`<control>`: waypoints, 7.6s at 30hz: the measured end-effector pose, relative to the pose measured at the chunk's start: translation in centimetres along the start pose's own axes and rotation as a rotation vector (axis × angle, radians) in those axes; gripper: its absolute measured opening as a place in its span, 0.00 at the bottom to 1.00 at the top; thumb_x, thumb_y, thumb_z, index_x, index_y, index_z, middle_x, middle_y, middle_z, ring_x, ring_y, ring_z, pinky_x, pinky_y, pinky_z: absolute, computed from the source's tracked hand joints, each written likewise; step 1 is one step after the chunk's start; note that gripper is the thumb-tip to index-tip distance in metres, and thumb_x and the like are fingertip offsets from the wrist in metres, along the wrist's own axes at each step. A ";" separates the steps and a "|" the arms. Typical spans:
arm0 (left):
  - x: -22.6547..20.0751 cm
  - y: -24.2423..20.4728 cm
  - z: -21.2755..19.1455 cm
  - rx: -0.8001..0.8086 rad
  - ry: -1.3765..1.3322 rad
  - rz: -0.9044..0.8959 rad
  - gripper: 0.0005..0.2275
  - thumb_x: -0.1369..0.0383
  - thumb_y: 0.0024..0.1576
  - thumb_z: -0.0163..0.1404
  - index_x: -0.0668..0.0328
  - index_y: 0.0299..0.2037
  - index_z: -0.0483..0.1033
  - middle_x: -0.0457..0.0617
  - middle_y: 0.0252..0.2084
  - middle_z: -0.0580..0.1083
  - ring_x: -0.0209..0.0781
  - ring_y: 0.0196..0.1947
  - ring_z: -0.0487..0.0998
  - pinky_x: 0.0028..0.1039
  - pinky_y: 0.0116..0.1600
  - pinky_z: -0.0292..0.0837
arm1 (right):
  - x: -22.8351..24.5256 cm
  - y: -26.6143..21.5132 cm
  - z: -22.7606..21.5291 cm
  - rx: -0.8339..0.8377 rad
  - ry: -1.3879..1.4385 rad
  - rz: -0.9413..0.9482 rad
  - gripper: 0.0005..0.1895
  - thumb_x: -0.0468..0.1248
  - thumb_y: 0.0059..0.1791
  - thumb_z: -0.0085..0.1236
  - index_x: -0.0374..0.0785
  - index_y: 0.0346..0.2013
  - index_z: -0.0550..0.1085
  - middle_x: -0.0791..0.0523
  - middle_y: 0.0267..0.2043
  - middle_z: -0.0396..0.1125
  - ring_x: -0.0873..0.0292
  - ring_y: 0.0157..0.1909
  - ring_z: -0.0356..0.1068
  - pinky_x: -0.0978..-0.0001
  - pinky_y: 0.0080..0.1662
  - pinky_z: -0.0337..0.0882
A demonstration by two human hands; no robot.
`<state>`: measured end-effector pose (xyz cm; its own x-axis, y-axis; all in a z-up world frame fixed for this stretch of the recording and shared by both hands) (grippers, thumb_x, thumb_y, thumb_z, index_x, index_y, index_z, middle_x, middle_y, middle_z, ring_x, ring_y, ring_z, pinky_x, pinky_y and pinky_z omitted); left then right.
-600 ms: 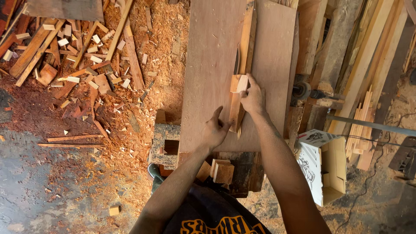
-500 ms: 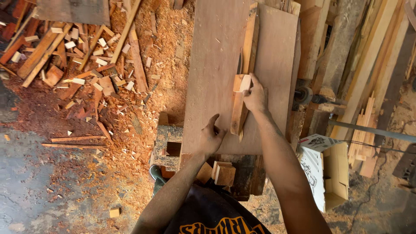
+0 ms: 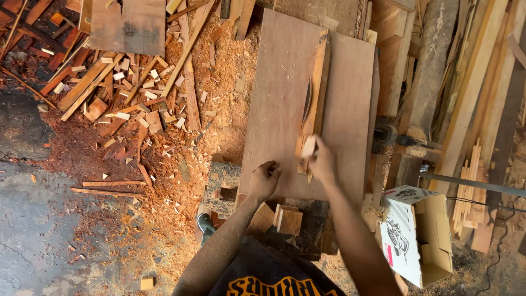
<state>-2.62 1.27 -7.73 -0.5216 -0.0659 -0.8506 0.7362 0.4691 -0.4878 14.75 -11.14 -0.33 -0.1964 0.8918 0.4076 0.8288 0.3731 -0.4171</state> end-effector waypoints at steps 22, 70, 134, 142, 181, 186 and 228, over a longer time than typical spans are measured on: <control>-3.3 -2.3 3.6 0.278 -0.743 -0.196 0.13 0.64 0.64 0.47 0.62 0.55 0.71 0.53 0.41 0.78 0.40 0.37 0.80 0.28 0.44 0.80 | 1.5 -12.4 0.7 -0.310 0.604 -0.437 0.34 0.27 0.47 0.62 0.36 0.62 0.53 0.43 0.45 0.76 0.56 0.45 0.78 0.66 0.41 0.79; -1.4 -2.6 3.6 0.282 -0.116 -0.005 0.25 0.71 0.55 0.51 0.65 0.65 0.68 0.56 0.22 0.75 0.44 0.22 0.78 0.36 0.30 0.74 | 1.1 12.9 -1.1 -0.213 -0.105 0.011 0.36 0.31 0.44 0.61 0.41 0.67 0.63 0.43 0.54 0.71 0.41 0.55 0.73 0.52 0.55 0.74; -4.3 6.0 -3.5 0.720 -0.331 0.114 0.09 0.69 0.55 0.62 0.63 0.43 0.83 0.48 0.29 0.80 0.30 0.22 0.72 0.22 0.29 0.71 | 2.0 -9.8 1.5 0.384 0.624 -0.069 0.42 0.31 0.50 0.55 0.50 0.75 0.48 0.53 0.39 0.75 0.61 0.30 0.76 0.70 0.33 0.81; -0.1 6.3 1.9 0.328 -0.351 0.093 0.09 0.71 0.59 0.57 0.64 0.48 0.82 0.51 0.37 0.83 0.32 0.22 0.75 0.22 0.27 0.72 | 1.1 -7.5 -0.4 0.189 0.414 0.149 0.38 0.30 0.52 0.53 0.54 0.74 0.53 0.49 0.45 0.75 0.57 0.33 0.76 0.66 0.34 0.80; 3.2 1.7 0.5 -0.016 -0.038 0.072 0.16 0.68 0.59 0.55 0.61 0.56 0.78 0.57 0.29 0.78 0.42 0.27 0.79 0.33 0.34 0.75 | 1.2 5.2 -0.4 -0.185 -0.106 -0.042 0.38 0.40 0.47 0.67 0.42 0.69 0.63 0.44 0.53 0.72 0.42 0.53 0.73 0.51 0.53 0.73; 4.4 2.6 2.7 0.069 0.019 0.310 0.16 0.69 0.63 0.52 0.64 0.61 0.72 0.64 0.48 0.79 0.49 0.42 0.84 0.33 0.46 0.82 | -0.5 -9.2 1.4 0.187 0.045 0.115 0.37 0.33 0.52 0.57 0.49 0.75 0.57 0.47 0.43 0.76 0.51 0.41 0.76 0.58 0.45 0.76; -1.1 -13.1 -3.4 0.144 0.389 0.444 0.19 0.65 0.59 0.59 0.61 0.58 0.75 0.59 0.52 0.77 0.56 0.53 0.77 0.43 0.57 0.75 | -0.2 -20.2 0.9 0.000 0.196 -0.357 0.45 0.34 0.36 0.76 0.49 0.66 0.66 0.45 0.71 0.58 0.43 0.72 0.61 0.56 0.68 0.66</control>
<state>-13.16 -1.80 0.27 -0.2505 0.4482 -0.8581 0.9564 0.2519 -0.1476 -2.45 -18.68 7.28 -0.3681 0.6410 0.6735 0.7269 0.6501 -0.2214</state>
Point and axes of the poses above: each hand's wrist, its own y-axis towards the middle knuckle, its own z-axis out of the palm, x = y × z, the point moved 5 cm from there along y, towards the middle knuckle
